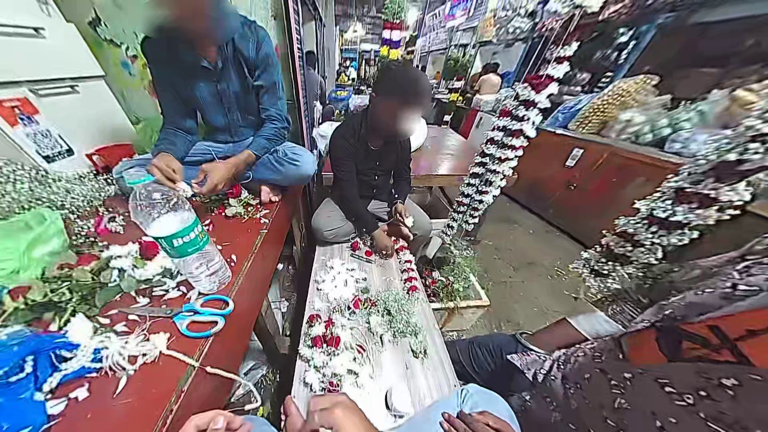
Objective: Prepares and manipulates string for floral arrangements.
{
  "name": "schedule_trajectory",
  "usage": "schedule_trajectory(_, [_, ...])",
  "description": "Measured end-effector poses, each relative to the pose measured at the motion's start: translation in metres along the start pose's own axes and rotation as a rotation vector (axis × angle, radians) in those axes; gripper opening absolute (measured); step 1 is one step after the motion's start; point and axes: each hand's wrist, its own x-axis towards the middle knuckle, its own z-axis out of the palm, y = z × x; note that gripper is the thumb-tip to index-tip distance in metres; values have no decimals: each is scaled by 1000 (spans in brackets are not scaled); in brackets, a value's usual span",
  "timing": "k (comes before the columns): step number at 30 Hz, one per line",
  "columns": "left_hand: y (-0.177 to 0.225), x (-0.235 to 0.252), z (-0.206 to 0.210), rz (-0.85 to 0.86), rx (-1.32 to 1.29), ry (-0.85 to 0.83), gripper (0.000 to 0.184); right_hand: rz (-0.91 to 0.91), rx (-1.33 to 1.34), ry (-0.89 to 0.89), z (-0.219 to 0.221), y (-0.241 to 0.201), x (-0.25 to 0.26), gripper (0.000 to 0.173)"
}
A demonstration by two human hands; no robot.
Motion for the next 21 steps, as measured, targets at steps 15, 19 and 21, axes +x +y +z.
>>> schedule_trajectory(15, [7, -17, -16, -209, -172, -100, 20, 290, 292, 397, -72, -15, 36, 9])
schedule_trajectory(19, [0, -5, 2, -180, -168, -117, 30, 292, 286, 89, -64, -26, 31, 9])
schedule_trajectory(21, [-1, -5, 15, -217, -201, -172, 29, 261, 315, -40, -53, -38, 39, 9])
